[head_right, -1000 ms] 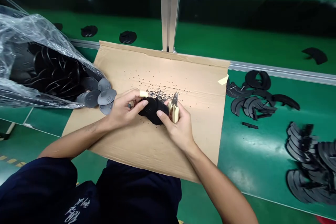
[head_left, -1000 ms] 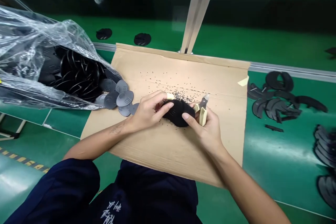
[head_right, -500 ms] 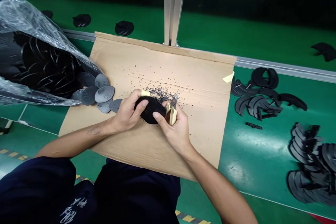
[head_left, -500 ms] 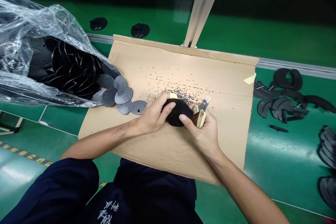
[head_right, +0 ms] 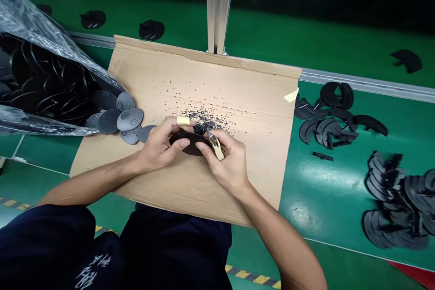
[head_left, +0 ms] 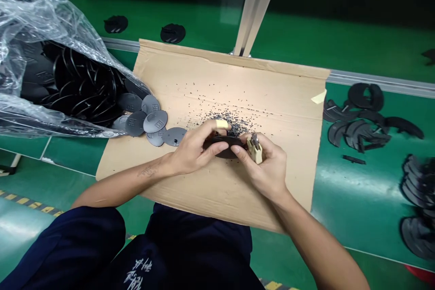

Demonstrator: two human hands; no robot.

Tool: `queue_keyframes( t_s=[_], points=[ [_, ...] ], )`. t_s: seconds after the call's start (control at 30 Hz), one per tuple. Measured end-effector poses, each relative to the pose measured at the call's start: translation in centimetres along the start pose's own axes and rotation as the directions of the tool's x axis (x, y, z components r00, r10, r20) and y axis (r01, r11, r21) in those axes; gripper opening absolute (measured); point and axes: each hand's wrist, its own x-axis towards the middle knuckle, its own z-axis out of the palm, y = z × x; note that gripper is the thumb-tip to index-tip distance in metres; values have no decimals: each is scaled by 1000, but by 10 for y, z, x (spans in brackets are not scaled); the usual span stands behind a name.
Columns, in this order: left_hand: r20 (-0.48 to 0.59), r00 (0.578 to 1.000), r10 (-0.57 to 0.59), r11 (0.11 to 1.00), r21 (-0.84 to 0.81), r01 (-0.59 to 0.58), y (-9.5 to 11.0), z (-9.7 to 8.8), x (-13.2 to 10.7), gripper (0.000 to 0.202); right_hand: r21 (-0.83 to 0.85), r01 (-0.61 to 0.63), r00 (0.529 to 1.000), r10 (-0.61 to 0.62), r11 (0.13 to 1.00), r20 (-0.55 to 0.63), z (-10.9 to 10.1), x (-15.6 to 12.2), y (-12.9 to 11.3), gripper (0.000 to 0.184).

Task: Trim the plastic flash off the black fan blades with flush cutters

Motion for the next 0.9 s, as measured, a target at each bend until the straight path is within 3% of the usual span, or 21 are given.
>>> queue_keyframes(
  t_s=[0.1, 0.2, 0.43, 0.6, 0.77, 0.9],
  points=[
    [-25, 993, -119, 977, -183, 112, 2, -1, 2, 36, -18, 20, 999, -21, 1000, -24, -1, -1, 1, 22],
    [-56, 988, -143, 965, -228, 127, 3, -3, 4, 30, -15, 73, 997, -74, 997, -34, 0, -2, 3, 18],
    [-116, 984, 135, 984, -105, -147, 4, -8, 7, 25, 47, 221, 975, -221, 974, -21, 6, -2, 10, 6],
    [-88, 965, 246, 967, -43, -250, 5, -12, 6, 20, 39, 235, 972, -236, 971, 13, 5, -3, 10, 5],
    [-100, 958, 269, 962, -26, -272, 7, -15, 6, 13, 50, 250, 966, -253, 967, 49, 4, -2, 10, 6],
    [-70, 961, 268, 962, -43, -271, 6, -14, 8, 22, 69, 256, 965, -259, 964, 32, 6, -3, 11, 7]
  ],
)
